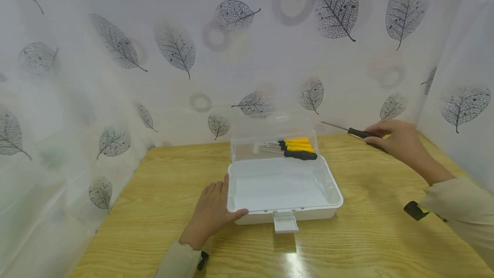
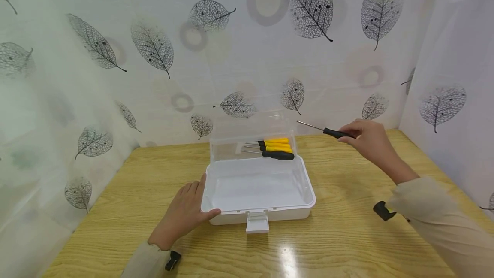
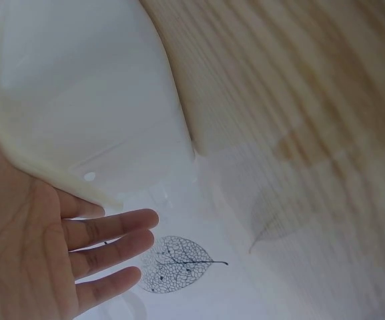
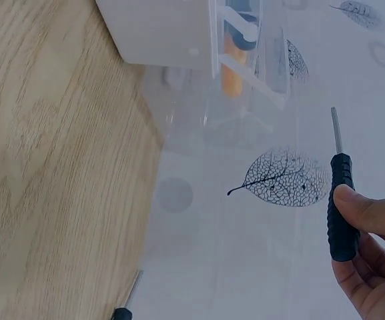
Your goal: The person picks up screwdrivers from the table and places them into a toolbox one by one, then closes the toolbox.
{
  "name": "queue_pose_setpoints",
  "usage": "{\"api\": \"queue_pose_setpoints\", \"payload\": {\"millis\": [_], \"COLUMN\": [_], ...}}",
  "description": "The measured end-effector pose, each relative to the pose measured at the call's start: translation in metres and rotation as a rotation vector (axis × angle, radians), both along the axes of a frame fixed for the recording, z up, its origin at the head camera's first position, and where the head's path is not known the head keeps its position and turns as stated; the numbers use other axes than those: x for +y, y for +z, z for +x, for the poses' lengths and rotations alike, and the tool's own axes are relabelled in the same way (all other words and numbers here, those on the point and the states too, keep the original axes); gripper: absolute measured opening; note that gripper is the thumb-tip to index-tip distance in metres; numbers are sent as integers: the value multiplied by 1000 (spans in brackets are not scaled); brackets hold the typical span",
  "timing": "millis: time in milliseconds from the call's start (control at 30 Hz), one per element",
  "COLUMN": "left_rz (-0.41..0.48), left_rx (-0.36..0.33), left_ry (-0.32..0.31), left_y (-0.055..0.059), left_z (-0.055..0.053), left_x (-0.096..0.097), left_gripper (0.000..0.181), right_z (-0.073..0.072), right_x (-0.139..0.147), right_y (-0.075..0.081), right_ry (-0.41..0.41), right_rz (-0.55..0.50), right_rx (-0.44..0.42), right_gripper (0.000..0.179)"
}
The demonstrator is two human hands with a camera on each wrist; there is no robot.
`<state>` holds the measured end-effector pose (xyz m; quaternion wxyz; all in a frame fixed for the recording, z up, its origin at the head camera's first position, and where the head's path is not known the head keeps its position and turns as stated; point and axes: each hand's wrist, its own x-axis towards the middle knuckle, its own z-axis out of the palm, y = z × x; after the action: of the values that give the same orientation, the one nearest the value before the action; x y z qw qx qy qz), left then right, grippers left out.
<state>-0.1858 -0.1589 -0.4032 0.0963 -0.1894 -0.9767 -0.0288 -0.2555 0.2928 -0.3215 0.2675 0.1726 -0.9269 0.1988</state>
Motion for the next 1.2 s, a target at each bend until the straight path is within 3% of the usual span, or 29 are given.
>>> {"api": "queue_pose_setpoints", "payload": {"millis": [233,667,1200], "left_rz": [4,-12,4], "left_rx": [3,17,-1], "left_ry": [2,-2,-6], "left_y": [0,-1,-1], "left_z": [-1,-2,0], "left_x": [0,-1,0], "left_gripper": [106,107,107], "right_z": [-3,-7,-9], "right_x": [-26,-60,-92], "right_y": [4,6,6], "right_ry": [49,162,234], "right_rz": [-4,-3,7], "right_rx": [43,32,-64], "right_gripper": [19,17,17]}}
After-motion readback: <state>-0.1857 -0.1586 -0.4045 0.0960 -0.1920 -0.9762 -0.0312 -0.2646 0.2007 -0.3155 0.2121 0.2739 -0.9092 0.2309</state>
